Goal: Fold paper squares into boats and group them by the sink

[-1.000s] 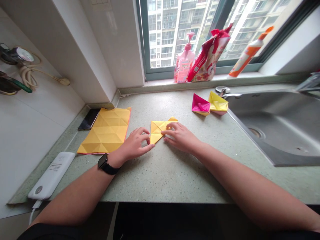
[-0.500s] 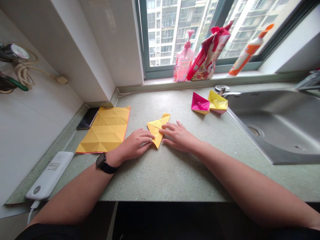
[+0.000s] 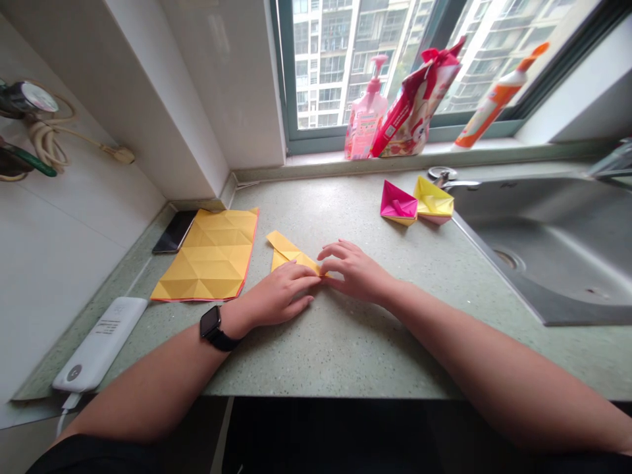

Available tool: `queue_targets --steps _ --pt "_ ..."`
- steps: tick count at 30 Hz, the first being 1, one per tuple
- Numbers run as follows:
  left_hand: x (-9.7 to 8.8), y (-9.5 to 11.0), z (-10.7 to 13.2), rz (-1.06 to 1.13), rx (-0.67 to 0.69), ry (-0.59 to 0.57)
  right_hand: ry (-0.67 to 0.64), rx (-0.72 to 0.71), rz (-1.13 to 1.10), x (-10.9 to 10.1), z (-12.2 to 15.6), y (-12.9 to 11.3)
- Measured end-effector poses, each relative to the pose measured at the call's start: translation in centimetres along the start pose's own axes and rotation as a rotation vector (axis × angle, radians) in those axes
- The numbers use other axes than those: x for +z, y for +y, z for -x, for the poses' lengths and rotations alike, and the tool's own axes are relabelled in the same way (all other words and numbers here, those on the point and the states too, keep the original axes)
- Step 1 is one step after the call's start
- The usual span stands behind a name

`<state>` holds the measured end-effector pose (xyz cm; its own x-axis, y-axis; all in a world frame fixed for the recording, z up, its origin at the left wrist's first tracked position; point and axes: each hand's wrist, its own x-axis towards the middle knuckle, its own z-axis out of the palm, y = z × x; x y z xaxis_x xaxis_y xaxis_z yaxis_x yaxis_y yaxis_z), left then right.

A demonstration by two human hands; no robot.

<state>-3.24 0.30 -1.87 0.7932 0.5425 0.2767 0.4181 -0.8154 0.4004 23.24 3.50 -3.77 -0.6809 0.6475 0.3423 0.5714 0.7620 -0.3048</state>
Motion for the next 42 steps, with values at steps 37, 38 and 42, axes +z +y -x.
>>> queue_targets --steps 37,38,42 --pt "-0.2 -0.3 0.5 -0.008 -0.067 -0.077 -0.103 0.05 -0.117 -1.8 0.5 2.3" --pt "-0.2 -0.3 0.5 -0.009 -0.068 -0.078 -0.088 0.064 -0.104 -1.7 0.5 2.3" --pt "-0.2 -0.1 0.4 -0.022 -0.078 -0.088 -0.03 0.114 -0.06 -1.2 0.4 2.4"
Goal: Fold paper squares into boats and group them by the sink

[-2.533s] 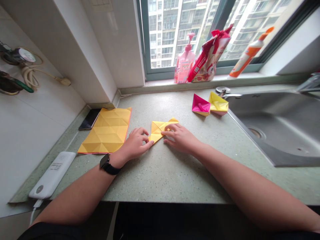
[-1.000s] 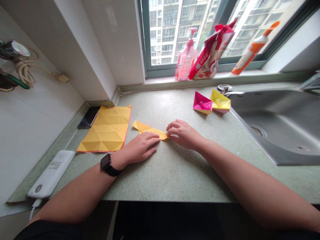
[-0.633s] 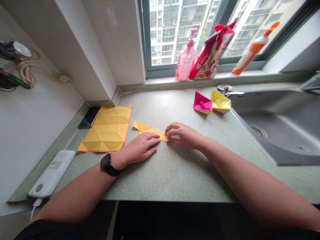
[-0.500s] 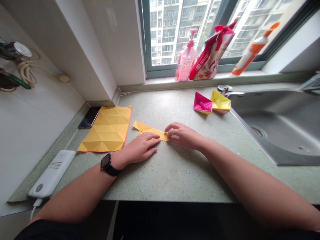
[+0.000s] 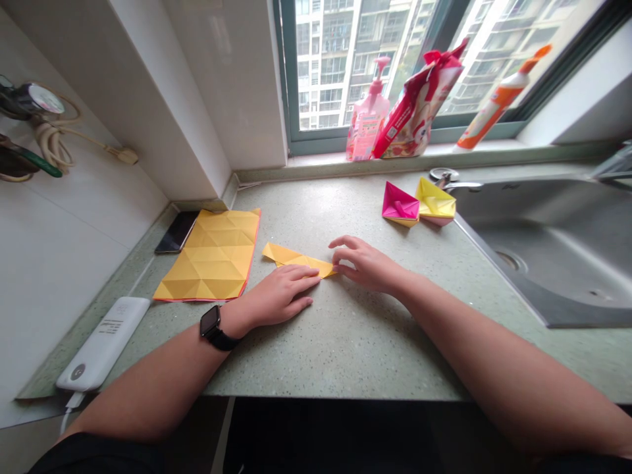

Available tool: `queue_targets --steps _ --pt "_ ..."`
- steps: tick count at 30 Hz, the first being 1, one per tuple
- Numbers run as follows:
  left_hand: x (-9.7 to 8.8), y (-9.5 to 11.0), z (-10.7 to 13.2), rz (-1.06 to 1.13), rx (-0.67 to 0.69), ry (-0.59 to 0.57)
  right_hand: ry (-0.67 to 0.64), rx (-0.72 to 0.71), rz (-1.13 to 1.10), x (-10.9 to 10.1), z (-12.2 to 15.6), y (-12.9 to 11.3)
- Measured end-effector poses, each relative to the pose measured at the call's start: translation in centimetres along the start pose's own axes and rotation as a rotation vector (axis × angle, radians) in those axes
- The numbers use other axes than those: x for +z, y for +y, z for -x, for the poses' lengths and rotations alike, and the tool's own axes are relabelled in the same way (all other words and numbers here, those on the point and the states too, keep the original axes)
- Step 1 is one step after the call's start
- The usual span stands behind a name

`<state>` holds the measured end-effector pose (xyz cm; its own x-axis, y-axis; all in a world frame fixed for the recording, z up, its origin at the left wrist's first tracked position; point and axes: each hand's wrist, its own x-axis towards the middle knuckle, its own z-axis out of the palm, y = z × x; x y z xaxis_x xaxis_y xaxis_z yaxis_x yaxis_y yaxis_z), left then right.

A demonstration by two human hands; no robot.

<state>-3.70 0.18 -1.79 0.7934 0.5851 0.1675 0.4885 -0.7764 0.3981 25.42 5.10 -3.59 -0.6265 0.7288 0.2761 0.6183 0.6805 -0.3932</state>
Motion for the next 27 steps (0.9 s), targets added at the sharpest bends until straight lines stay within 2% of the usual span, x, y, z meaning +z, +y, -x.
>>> queue_targets --steps 9,16,27 --pt "0.4 1.7 0.0 -0.026 -0.001 -0.011 0.003 0.023 -0.012 0.6 -0.1 0.0" --pt "1.3 1.8 -0.4 -0.133 -0.033 -0.024 0.005 0.029 0.023 0.8 -0.4 0.0" --pt "1.7 1.9 -0.7 -0.172 -0.046 -0.036 -0.011 0.039 0.016 0.8 -0.5 -0.1"
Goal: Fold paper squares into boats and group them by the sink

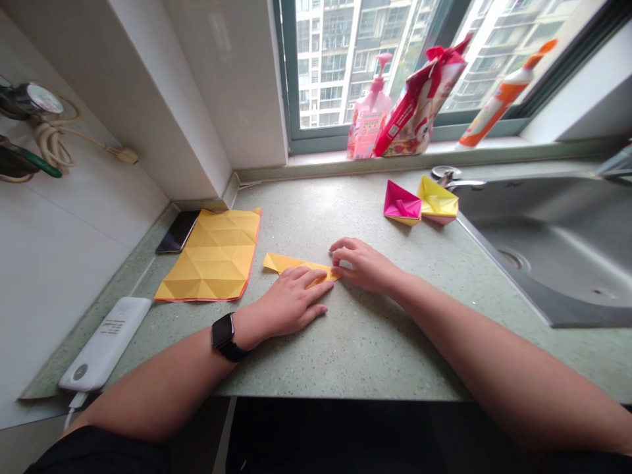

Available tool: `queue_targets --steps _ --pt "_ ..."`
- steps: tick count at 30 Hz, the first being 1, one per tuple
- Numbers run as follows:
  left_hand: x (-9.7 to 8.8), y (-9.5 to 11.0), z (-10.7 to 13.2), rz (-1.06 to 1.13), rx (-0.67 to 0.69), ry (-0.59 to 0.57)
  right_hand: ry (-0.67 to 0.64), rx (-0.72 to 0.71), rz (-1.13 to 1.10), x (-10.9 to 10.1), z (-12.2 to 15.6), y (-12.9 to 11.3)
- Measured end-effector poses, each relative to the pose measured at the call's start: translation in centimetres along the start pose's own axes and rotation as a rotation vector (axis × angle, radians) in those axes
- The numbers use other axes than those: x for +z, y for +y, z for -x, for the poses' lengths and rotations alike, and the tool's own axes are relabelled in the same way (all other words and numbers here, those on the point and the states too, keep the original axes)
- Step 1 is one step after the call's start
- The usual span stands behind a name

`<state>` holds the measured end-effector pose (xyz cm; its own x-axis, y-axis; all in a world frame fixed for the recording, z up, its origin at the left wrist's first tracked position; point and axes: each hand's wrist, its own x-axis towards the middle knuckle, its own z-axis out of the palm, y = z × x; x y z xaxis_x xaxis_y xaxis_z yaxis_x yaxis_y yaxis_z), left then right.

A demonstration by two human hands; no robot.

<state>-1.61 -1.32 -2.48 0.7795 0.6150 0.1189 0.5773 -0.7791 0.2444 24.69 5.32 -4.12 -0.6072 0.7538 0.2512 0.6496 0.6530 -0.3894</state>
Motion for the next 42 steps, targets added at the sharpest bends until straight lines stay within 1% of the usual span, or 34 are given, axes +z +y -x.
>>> queue_targets --steps 7,13,16,19,25,31,33,35,38,39,40,42 --pt "-0.3 -0.1 -0.2 0.031 0.027 0.017 0.002 0.009 -0.007 0.7 0.6 0.4" --pt "-0.5 -0.1 -0.1 0.046 0.037 0.043 -0.009 0.061 0.044 2.0 1.1 0.8" --pt "-0.7 0.0 -0.1 0.062 0.037 0.045 -0.024 0.111 0.052 2.2 1.0 1.3" --pt "-0.9 0.0 -0.1 0.076 0.028 0.04 -0.029 0.149 0.038 2.0 1.0 2.3" --pt "-0.8 -0.1 0.0 0.067 0.013 0.033 -0.062 0.198 -0.004 0.8 1.0 4.7" --pt "-0.8 -0.5 0.1 0.071 0.037 0.027 -0.072 0.229 -0.011 -0.6 1.1 5.9" --pt "-0.8 -0.6 0.1 0.073 0.039 0.029 -0.048 0.195 -0.04 -1.2 1.0 5.7" --pt "-0.6 -0.6 0.1 0.066 0.036 0.025 0.022 0.141 -0.084 -1.8 0.7 5.0" --pt "-0.1 -0.4 -0.3 0.042 0.021 0.009 0.169 0.051 -0.114 -2.5 0.3 3.1" --pt "0.1 -0.3 -0.4 0.034 0.014 0.002 0.194 0.014 -0.101 -2.6 0.3 2.3" --pt "0.2 -0.3 -0.5 0.029 0.007 -0.007 0.208 -0.02 -0.078 -2.7 0.3 1.5" --pt "0.5 -0.2 -0.7 0.029 -0.001 -0.03 0.185 -0.046 -0.019 -2.7 0.5 0.1"
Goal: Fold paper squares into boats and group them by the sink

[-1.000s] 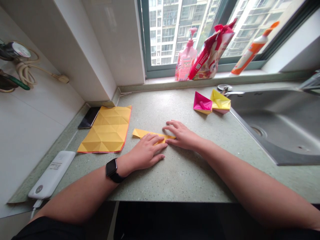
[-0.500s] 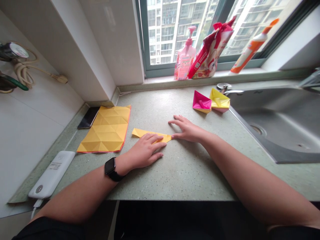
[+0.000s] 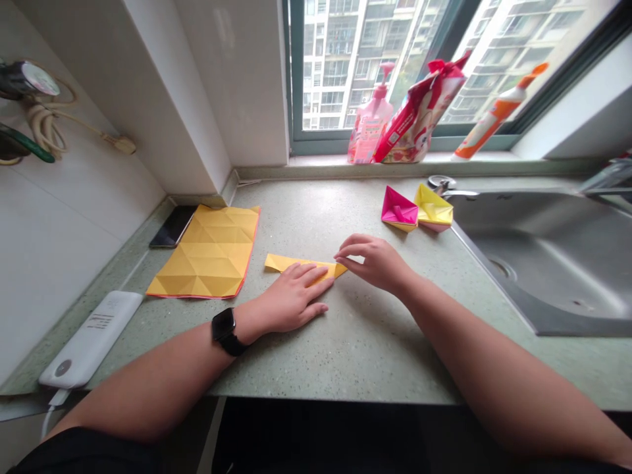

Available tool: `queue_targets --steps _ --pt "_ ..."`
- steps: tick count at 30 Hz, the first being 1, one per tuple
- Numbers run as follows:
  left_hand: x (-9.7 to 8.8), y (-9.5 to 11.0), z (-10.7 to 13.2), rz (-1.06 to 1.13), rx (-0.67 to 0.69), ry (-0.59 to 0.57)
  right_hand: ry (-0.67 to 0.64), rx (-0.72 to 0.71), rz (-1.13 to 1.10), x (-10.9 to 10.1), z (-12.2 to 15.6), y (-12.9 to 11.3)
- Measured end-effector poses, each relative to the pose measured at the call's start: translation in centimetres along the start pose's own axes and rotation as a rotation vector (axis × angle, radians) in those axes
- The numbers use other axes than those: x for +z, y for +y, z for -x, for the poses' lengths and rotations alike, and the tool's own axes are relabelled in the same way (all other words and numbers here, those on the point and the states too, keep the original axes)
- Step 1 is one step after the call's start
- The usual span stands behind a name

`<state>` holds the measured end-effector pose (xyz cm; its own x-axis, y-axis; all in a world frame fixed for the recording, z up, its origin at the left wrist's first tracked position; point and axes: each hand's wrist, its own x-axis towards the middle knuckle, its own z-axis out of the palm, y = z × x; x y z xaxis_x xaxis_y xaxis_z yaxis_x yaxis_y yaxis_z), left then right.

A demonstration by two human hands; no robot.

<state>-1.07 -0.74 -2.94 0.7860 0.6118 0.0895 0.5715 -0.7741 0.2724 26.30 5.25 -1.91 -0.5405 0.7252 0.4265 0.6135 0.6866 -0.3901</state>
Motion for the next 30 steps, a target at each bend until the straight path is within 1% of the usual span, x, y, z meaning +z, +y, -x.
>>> queue_targets --steps 3,6,11,16,17,19,21,23,27,30 --pt "0.1 -0.2 0.0 0.024 -0.004 -0.023 -0.062 0.007 0.12 0.1 0.5 -1.2" --pt "-0.1 -0.4 0.2 0.06 -0.007 -0.024 -0.099 0.031 0.186 0.1 0.8 -1.5" --pt "-0.6 -0.6 0.4 0.101 0.011 0.002 -0.138 0.06 0.208 0.0 0.8 -1.6" --pt "-0.8 -0.5 0.5 0.089 0.024 0.043 -0.2 0.079 0.196 0.3 0.8 -1.8" --pt "-0.9 -0.5 0.6 0.074 0.009 0.058 -0.213 0.084 0.189 0.4 0.8 -1.8" --pt "-1.3 -0.9 1.0 0.021 -0.061 0.112 -0.238 0.095 0.169 0.5 0.7 -1.6" --pt "-1.9 -1.7 1.4 -0.055 -0.171 0.182 -0.255 0.111 0.149 0.6 0.6 -1.4" --pt "-2.6 -2.7 2.0 -0.134 -0.266 0.214 -0.262 0.128 0.142 0.6 0.5 -1.3" --pt "-3.7 -4.2 2.7 -0.215 -0.375 0.158 -0.26 0.143 0.166 0.5 0.4 -1.2" --pt "-4.1 -4.2 2.7 -0.186 -0.427 0.124 -0.245 0.134 0.195 0.5 0.5 -1.0"
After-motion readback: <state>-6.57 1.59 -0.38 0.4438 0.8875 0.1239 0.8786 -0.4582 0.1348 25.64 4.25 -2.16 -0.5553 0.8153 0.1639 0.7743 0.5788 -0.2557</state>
